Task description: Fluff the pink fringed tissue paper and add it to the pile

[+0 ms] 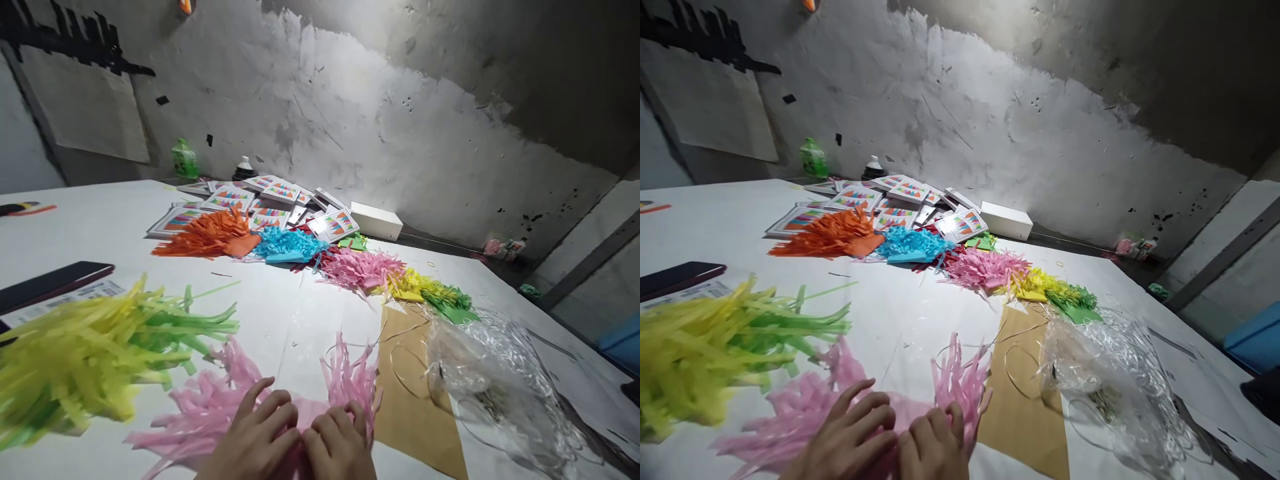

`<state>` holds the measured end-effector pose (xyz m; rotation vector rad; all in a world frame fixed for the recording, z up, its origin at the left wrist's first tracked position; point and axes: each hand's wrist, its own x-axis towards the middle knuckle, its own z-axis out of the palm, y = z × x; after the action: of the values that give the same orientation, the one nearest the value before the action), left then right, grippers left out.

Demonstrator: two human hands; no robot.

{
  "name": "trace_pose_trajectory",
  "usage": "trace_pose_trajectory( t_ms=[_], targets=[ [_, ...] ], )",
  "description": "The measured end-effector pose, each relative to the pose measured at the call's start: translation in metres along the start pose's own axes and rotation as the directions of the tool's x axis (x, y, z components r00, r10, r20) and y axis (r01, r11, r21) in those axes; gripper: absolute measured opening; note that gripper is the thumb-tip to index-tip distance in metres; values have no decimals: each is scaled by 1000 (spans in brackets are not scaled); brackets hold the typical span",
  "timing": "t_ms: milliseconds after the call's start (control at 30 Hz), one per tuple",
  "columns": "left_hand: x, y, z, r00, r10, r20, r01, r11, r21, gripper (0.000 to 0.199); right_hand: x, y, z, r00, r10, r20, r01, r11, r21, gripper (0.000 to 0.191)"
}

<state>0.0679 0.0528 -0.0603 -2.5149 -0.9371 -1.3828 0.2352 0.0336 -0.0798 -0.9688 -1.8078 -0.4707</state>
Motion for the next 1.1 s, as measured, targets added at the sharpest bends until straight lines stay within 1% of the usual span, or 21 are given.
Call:
trace_pose_trajectory(
  t_ms=[67,167,233,300,333,400,467,500,533,567,600,633,700,733,767,800,900,1000,1100],
  targets=[
    [-7,-3,2,999,26,20,-26,1000,13,41,-2,2,1,998,-61,-9,61,997,-47,48],
    [-21,-10,0,995,34,93,-37,999,30,30,-10,11,-2,992,-124,-9,124,992,-27,48],
    [-29,-12,-4,990,14,138,-18,1000,23,26,-15,18,-9,992,-124,13,124,992,10,45],
    [-33,-10,-8,979,-40,200,38,999,17,25,-18,21,-17,991,-77,107,73,996,46,38],
    [-33,-8,-11,966,-92,243,87,996,31,25,-18,21,-21,986,-38,161,29,998,58,33],
    [-28,-4,-15,916,-225,333,202,974,102,25,-16,18,-27,967,58,247,-74,996,56,23],
    [-20,0,-17,852,-336,401,284,941,184,25,-14,14,-27,952,154,265,-159,987,-5,17],
    [-16,1,-18,827,-369,425,306,929,209,25,-14,11,-25,942,200,270,-192,980,-56,17],
    [-12,2,-18,811,-387,439,320,921,222,26,-14,9,-22,932,238,271,-217,970,-106,18],
    [-9,2,-17,802,-395,448,326,918,226,25,-14,7,-17,931,269,248,-239,960,-145,18],
    [-7,1,-16,809,-387,443,322,922,217,25,-15,5,-12,936,285,204,-254,953,-164,18],
    [-6,1,-15,830,-363,423,308,931,196,25,-16,3,-8,947,285,148,-262,953,-154,18],
    [-6,-2,-11,886,-286,365,253,958,136,26,-17,0,0,973,228,43,-224,971,-80,23],
    [-7,-4,-9,909,-239,342,217,971,101,27,-18,-2,2,982,188,17,-187,982,-40,26],
    [-8,-5,-8,925,-193,326,180,981,71,29,-18,-3,3,988,151,16,-151,989,-6,28],
    [-10,-7,-7,936,-155,317,148,988,46,30,-17,-4,2,992,121,41,-122,992,23,27],
    [-12,-10,-4,949,-94,300,98,995,1,30,-11,-5,-4,989,73,127,-79,996,47,24],
    [-11,-10,-3,964,-77,256,86,996,-24,31,1,-5,-9,988,14,153,-14,1000,-3,27],
    [-8,-7,-4,964,-83,252,96,995,-39,29,11,-6,-7,988,-55,147,60,998,-29,30]
  ],
)
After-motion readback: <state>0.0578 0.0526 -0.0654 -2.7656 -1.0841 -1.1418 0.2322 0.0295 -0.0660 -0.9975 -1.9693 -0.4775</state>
